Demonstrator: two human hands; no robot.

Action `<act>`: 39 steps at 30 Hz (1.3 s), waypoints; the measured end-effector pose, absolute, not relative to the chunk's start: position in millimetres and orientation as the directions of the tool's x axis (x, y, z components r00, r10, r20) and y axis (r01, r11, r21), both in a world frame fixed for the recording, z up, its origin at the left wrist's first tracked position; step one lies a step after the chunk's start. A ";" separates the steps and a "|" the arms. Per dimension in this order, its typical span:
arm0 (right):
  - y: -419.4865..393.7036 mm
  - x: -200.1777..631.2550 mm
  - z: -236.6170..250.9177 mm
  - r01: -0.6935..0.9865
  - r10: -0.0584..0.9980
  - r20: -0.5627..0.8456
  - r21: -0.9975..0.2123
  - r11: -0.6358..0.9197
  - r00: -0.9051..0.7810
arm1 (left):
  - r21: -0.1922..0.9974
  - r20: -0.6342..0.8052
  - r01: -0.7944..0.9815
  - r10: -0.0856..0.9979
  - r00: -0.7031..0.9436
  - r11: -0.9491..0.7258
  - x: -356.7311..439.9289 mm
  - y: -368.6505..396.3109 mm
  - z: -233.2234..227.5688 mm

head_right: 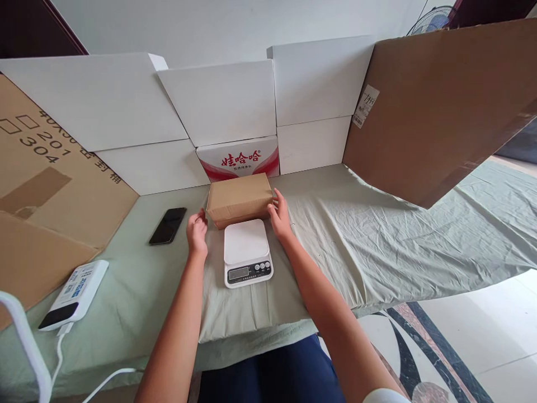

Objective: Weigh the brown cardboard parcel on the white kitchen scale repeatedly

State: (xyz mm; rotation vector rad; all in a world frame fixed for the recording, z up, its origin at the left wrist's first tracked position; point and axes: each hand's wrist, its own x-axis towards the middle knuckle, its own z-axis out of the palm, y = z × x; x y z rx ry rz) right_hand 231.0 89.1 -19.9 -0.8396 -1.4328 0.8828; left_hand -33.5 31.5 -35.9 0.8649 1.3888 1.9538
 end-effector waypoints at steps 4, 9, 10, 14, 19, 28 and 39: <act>87.0 233.6 -21.3 -0.002 0.887 0.461 -0.888 0.461 -0.026 | 0.943 0.142 -0.147 0.762 -0.632 -0.298 -39.1 23.4 -29.5; 87.6 232.9 -22.2 0.013 0.897 0.440 -0.897 0.441 -0.043 | 0.960 0.101 -0.162 0.817 -0.567 -0.231 -32.8 22.8 -30.4; 87.9 232.5 -22.4 0.019 0.902 0.429 -0.902 0.430 -0.051 | 0.960 0.099 -0.165 0.823 -0.560 -0.227 -31.3 23.4 -31.2; 88.5 230.7 -22.8 0.009 0.903 0.418 -0.907 0.420 -0.097 | 0.958 0.098 -0.172 0.828 -0.552 -0.228 -27.0 25.0 -34.2; 87.6 228.4 -22.1 -0.022 0.907 0.400 -0.916 0.401 -0.132 | 0.968 0.117 -0.139 0.866 -0.486 -0.208 -24.4 23.7 -33.7; 75.0 229.9 -12.6 0.027 0.833 0.546 -0.835 0.550 -0.092 | 0.912 0.316 -0.099 0.837 -0.447 -0.397 -15.7 13.6 -16.4; 3.9 252.4 -16.1 0.114 0.824 0.563 -0.816 0.566 -0.059 | 0.927 0.318 -0.012 0.803 -0.505 -0.375 12.2 -71.7 -35.3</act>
